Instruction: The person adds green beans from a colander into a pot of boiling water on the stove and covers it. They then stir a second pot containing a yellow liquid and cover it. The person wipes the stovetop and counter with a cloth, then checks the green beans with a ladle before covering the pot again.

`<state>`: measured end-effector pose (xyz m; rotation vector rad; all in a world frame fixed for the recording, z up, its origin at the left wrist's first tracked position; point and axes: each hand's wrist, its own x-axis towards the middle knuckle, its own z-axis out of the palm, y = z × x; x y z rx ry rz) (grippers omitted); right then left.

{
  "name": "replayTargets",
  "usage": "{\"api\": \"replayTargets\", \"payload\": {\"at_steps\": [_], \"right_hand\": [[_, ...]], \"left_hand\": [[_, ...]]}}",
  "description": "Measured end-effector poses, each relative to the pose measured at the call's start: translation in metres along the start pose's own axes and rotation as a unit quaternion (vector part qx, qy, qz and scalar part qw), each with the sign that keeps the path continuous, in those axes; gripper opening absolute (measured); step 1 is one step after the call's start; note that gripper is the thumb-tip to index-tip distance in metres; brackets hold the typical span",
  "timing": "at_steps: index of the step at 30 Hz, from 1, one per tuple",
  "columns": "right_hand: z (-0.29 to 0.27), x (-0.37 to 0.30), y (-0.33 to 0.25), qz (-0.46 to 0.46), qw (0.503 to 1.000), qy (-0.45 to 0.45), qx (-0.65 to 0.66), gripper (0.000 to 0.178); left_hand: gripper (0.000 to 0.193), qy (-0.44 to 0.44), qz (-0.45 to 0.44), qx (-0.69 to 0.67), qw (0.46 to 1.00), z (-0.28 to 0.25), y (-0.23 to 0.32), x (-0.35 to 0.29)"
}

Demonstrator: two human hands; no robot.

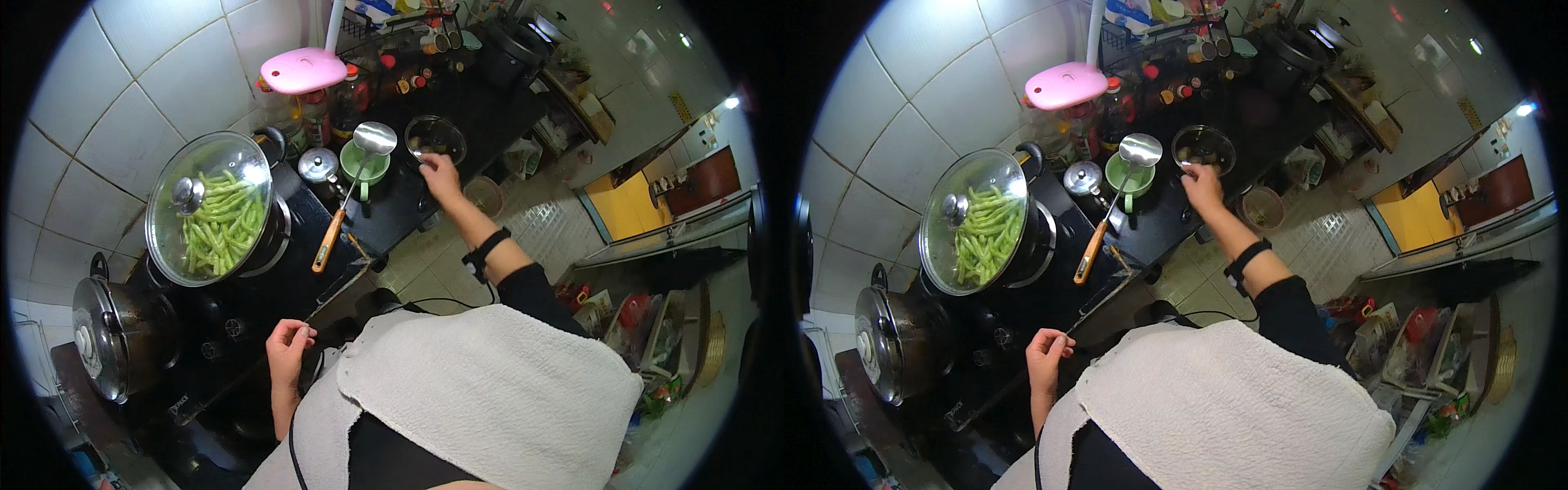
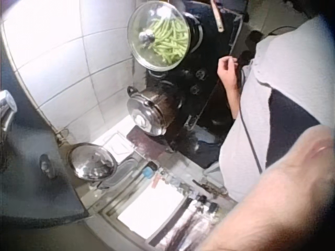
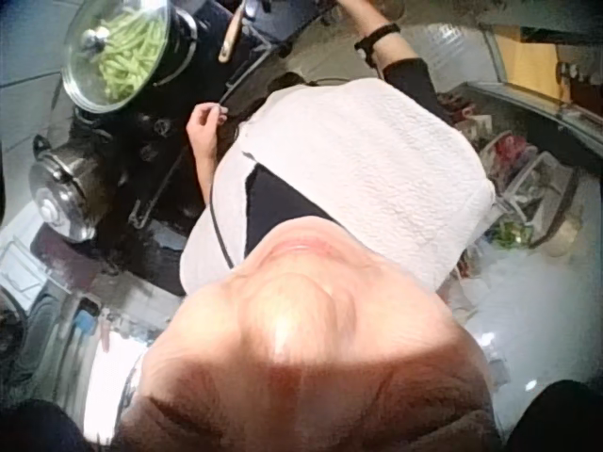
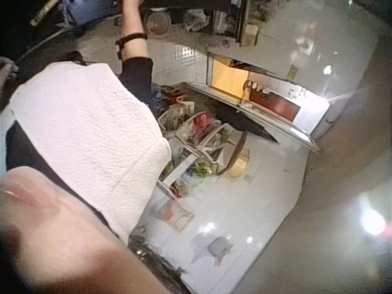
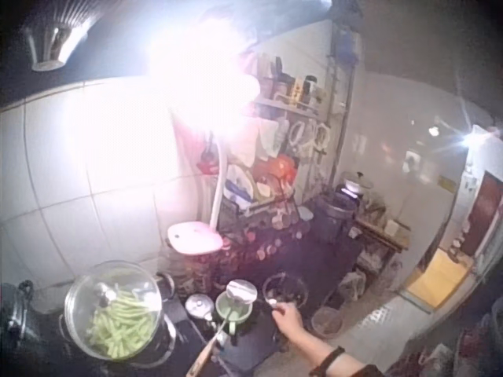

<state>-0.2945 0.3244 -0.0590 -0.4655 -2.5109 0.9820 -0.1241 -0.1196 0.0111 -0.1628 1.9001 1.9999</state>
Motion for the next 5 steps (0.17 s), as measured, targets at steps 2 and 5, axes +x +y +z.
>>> {"api": "replayTargets", "payload": {"at_steps": [2, 5], "right_hand": [[-0.012, 0.035, 0.014, 0.016, 0.994, 0.039, -0.103, 0.036], [-0.019, 0.078, 0.03, 0.019, 0.978, -0.033, -0.206, 0.052]], "left_hand": [[0.006, -0.008, -0.008, 0.009, 1.0, 0.012, 0.01, 0.004], [0.01, -0.074, -0.017, 0.029, 0.997, 0.042, 0.024, 0.016]]}}
